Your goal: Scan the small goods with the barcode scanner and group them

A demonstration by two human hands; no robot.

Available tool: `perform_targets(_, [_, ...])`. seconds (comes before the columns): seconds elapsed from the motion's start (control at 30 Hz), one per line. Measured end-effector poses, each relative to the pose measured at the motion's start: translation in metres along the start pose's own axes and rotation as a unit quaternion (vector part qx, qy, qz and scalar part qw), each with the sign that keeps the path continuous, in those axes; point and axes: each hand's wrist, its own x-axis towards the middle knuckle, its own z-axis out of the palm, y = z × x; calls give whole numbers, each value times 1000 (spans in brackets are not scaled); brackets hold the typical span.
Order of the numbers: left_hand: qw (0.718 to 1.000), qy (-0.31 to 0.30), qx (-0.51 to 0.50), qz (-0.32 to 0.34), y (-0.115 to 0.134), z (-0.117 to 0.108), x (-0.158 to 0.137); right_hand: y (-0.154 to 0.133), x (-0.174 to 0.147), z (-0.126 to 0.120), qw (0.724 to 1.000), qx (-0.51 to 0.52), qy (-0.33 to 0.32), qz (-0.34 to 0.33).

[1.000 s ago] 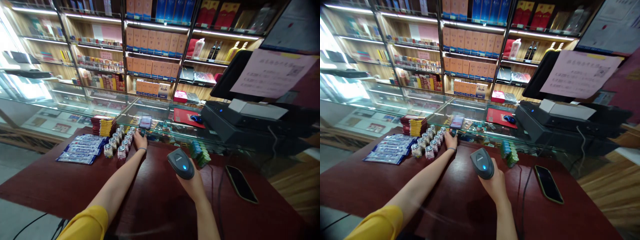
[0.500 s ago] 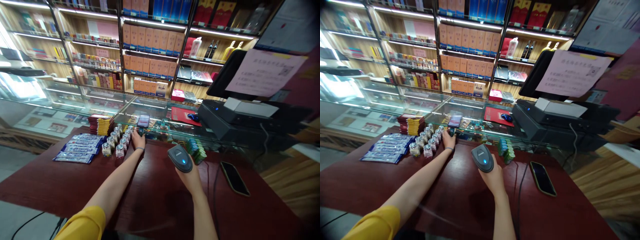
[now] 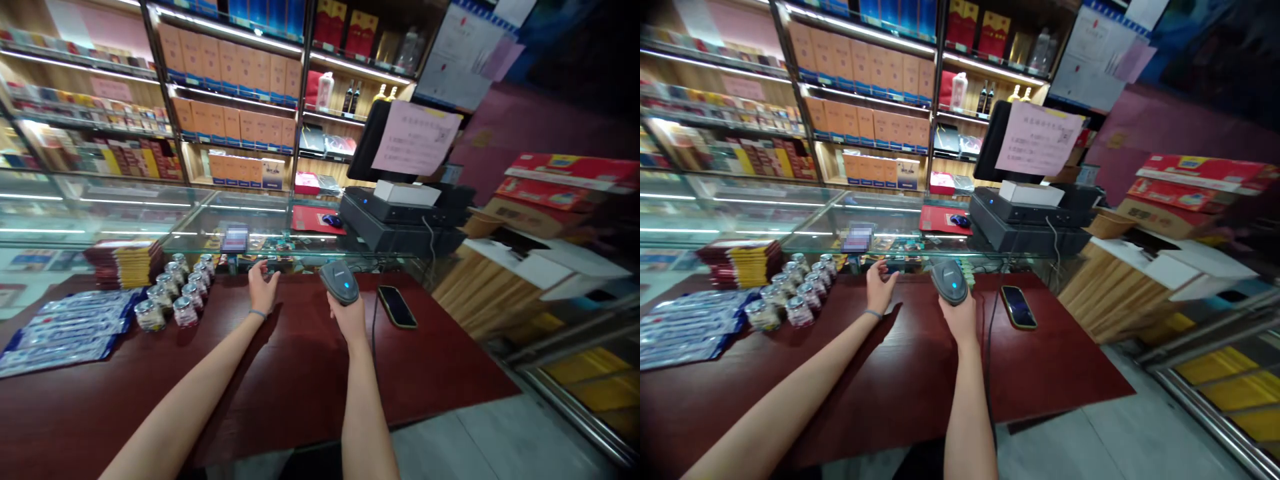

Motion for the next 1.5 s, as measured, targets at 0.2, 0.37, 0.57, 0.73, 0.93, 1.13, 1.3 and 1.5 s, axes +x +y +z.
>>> perform_targets(0.2, [978,-180,-100,-24,29,77,-42,5,9,-21,992,74,93,30])
perform_targets(0.37, [969,-229,-91,3,40,126,-59,5,15,-36,983,98,152,39])
perform_targets(0.57, [975,-218,-42,32,36,155,-60,10,16,-41,979,104,171,45])
perform_targets(0.73, [975,-218,-33,26,35,159,-62,11,15,-40,981,104,154,51])
perform_targets(0.93, [973,-202,-109,-16,40,130,-57,3,13,-35,984,103,135,47])
perform_targets(1.13, [913,-196,-286,-213,28,36,-36,-4,8,-22,992,82,92,30])
perform_targets(1.3, [869,-149,-346,-320,11,-55,-13,-8,0,-4,997,78,17,11])
perform_targets(1.5, [875,-101,-345,-324,-5,-114,-1,-21,-19,22,988,-52,-134,-56])
